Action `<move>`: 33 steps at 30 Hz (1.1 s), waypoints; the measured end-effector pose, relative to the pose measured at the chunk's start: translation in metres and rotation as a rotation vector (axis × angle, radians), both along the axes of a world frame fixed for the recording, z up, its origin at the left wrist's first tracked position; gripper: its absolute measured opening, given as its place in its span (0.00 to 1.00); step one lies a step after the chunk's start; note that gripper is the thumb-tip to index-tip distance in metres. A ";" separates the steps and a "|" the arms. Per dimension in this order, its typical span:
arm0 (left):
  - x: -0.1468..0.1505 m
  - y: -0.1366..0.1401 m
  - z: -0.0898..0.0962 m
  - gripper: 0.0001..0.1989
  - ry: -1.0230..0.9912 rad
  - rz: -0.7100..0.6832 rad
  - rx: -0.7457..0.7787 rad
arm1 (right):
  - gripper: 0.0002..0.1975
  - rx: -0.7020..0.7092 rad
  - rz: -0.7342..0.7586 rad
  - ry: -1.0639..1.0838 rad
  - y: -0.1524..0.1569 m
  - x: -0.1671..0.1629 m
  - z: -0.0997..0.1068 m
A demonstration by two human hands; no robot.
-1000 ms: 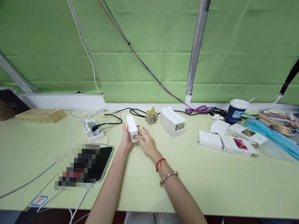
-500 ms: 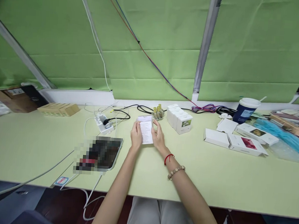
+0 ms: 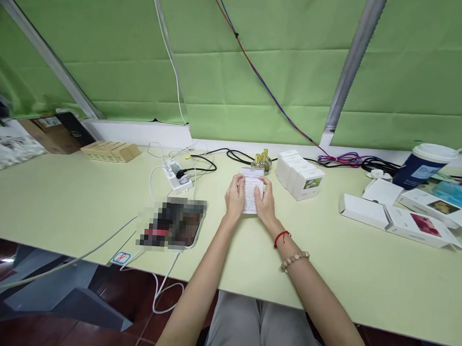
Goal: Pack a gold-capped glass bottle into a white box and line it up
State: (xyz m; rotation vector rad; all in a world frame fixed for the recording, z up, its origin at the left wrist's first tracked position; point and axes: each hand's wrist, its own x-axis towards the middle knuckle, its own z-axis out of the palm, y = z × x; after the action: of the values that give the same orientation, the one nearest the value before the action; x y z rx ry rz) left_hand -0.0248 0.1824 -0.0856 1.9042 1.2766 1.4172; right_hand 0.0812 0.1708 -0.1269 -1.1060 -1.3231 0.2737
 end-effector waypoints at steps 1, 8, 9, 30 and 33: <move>0.000 -0.001 0.001 0.13 0.009 -0.002 0.013 | 0.18 0.002 -0.005 0.002 0.001 0.000 0.000; 0.000 0.001 0.001 0.12 0.050 -0.010 -0.016 | 0.18 -0.026 -0.040 -0.016 0.004 0.000 -0.002; 0.000 0.001 0.001 0.12 0.049 -0.013 -0.033 | 0.19 -0.046 -0.041 -0.024 0.003 -0.001 -0.002; 0.004 0.012 -0.029 0.18 0.040 -0.067 -0.194 | 0.34 -0.101 -0.346 -0.042 -0.004 0.021 0.005; 0.006 0.012 -0.035 0.16 0.129 -0.082 -0.206 | 0.33 -0.112 -0.448 -0.053 -0.008 0.025 0.009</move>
State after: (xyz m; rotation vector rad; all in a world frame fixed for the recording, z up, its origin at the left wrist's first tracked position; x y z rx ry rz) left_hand -0.0192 0.1943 -0.1210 1.9094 1.3308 1.0919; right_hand 0.1067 0.1632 -0.1184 -1.4777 -1.0794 -0.0136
